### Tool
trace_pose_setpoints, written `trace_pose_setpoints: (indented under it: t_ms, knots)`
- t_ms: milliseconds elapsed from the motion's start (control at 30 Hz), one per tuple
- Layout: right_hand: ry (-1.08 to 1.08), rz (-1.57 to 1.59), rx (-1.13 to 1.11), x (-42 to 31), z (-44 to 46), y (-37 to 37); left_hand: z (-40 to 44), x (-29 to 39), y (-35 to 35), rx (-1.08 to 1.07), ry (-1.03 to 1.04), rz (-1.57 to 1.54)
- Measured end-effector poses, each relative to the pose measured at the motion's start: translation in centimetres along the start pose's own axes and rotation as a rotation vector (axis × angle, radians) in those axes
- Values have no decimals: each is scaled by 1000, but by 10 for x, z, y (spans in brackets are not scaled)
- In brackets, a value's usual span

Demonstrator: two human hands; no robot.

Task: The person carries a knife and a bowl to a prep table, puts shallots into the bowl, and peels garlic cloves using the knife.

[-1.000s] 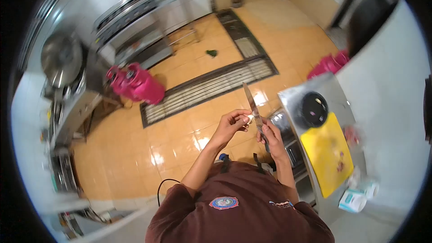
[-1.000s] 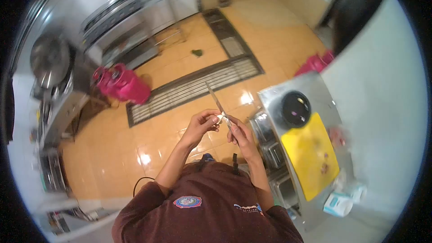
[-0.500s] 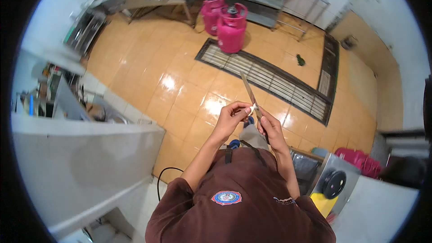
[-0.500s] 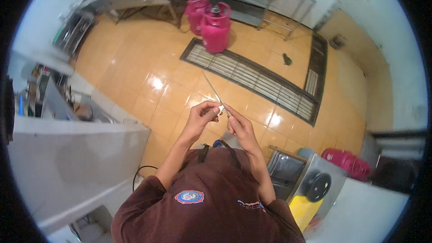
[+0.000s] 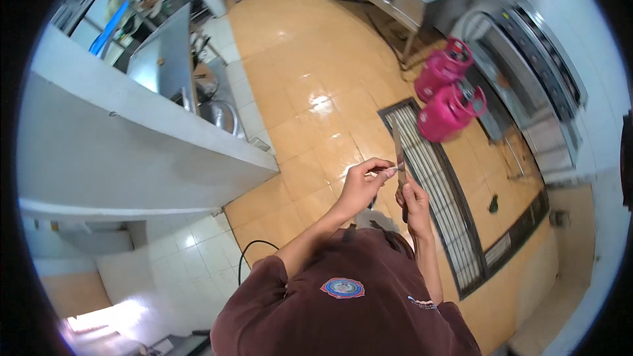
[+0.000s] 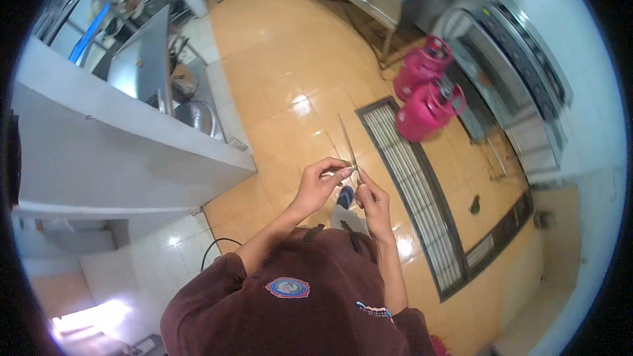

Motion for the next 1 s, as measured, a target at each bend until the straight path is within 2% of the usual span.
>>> trace_pose_setpoints:
  t_ms: [100, 200, 300, 433, 533, 633, 833, 933, 1000]
  knots:
    - [-21, -18, -97, -6, 64, 21, 40, 18, -36, 93, 54, 47]
    - [46, -52, -236, -6, 125, 55, 63, 49, -80, 243, 73, 171]
    - [133, -89, -473, 5, 185, 120, 69, 58, -150, 498, 165, 161]
    - [237, -115, -690, 25, 232, 202, 76, 50, -234, 676, 160, 128]
    - [283, -147, -798, 45, 271, 256, 88, 45, -289, 745, 89, 121]
    - [307, -192, -870, 56, 309, 305, 108, 49, -342, 799, 123, 40]
    - [314, -190, -1057, 57, 370, 407, 134, 86, -439, 809, 33, 131]
    - [344, -212, -1068, 66, 398, 447, 141, 99, -482, 881, 146, 103]
    - [363, -217, -1121, 74, 416, 477, 144, 96, -508, 949, 128, 65]
Point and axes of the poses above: each hand's wrist, its own z-axis towards the middle knuckle, its own y-axis out of the palm, x = y × z, the point moved 10 cm from there along z, towards the middle knuckle
